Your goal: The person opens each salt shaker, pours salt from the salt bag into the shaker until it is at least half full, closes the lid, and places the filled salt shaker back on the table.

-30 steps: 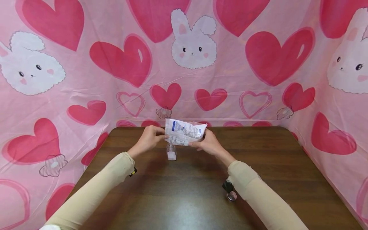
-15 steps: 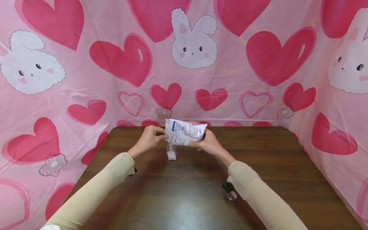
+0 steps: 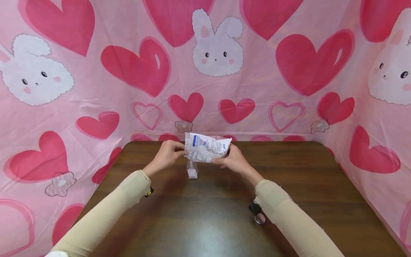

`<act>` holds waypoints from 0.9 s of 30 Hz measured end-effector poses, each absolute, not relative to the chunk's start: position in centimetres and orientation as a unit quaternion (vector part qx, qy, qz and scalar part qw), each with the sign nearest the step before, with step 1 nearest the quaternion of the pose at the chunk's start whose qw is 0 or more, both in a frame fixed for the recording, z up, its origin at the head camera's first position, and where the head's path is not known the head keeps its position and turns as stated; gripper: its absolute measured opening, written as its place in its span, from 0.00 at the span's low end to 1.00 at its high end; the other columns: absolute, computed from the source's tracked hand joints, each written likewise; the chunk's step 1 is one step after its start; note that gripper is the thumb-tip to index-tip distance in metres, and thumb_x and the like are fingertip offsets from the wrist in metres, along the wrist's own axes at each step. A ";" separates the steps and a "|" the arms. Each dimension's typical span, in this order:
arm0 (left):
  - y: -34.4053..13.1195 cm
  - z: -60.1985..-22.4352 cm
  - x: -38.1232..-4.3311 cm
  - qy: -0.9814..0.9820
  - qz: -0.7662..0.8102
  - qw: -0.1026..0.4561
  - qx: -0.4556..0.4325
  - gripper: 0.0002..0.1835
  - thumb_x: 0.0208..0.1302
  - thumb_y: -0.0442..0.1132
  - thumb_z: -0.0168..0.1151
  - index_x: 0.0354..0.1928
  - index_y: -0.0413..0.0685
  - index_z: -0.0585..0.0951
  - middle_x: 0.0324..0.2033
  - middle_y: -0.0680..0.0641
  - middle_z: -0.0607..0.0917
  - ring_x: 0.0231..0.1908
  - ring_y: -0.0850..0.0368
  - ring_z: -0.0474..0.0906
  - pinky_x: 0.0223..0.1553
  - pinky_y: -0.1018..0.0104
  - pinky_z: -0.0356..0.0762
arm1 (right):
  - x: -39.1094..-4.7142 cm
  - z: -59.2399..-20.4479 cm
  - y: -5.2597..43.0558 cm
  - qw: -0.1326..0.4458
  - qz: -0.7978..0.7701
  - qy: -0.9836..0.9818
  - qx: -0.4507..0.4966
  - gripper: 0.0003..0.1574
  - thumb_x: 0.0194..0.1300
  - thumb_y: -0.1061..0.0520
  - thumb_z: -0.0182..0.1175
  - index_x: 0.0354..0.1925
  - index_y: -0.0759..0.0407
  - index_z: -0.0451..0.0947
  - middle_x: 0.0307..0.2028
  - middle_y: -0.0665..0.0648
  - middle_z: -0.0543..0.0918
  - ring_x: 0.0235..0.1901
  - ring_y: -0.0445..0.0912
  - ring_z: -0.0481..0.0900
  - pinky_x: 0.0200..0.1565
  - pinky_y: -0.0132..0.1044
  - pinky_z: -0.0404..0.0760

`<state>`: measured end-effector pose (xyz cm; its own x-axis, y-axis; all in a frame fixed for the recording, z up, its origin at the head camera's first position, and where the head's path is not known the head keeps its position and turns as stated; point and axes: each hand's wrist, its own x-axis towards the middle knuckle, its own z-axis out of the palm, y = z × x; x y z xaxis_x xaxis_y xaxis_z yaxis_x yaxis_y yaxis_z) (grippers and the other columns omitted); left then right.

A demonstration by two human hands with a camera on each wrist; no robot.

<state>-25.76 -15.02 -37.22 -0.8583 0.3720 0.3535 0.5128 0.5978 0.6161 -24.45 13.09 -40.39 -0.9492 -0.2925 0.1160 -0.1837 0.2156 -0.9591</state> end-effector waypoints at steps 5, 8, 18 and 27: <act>-15.0 -37.2 -25.7 -0.889 -0.370 0.097 -0.253 0.02 0.64 0.29 0.75 0.34 0.42 0.92 0.28 0.50 0.89 0.26 0.59 0.69 0.29 0.66 0.69 | -24.4 -40.4 13.1 0.043 -0.608 0.778 -0.151 0.33 0.58 0.64 0.78 0.58 0.68 0.75 0.46 0.66 0.86 0.39 0.53 0.87 0.38 0.57 0.87; -15.1 -37.1 -25.6 -0.889 -0.370 0.097 -0.252 0.01 0.64 0.29 0.75 0.34 0.41 0.92 0.28 0.49 0.89 0.26 0.58 0.69 0.29 0.65 0.69 | -24.4 -40.4 13.0 0.042 -0.606 0.780 -0.151 0.33 0.59 0.64 0.78 0.59 0.68 0.75 0.46 0.66 0.86 0.39 0.53 0.87 0.37 0.55 0.88; -15.1 -37.1 -25.5 -0.888 -0.370 0.098 -0.254 0.02 0.64 0.30 0.75 0.35 0.37 0.92 0.28 0.49 0.88 0.27 0.57 0.69 0.29 0.65 0.69 | -24.4 -40.4 13.0 0.043 -0.605 0.780 -0.153 0.33 0.59 0.64 0.78 0.59 0.68 0.75 0.47 0.66 0.86 0.39 0.53 0.87 0.40 0.61 0.86; -15.1 -37.1 -25.5 -0.888 -0.370 0.098 -0.254 0.02 0.64 0.29 0.75 0.34 0.41 0.92 0.27 0.50 0.88 0.26 0.57 0.69 0.29 0.65 0.68 | -24.4 -40.4 13.1 0.041 -0.603 0.782 -0.154 0.33 0.59 0.64 0.78 0.59 0.68 0.75 0.47 0.66 0.86 0.39 0.52 0.87 0.37 0.54 0.88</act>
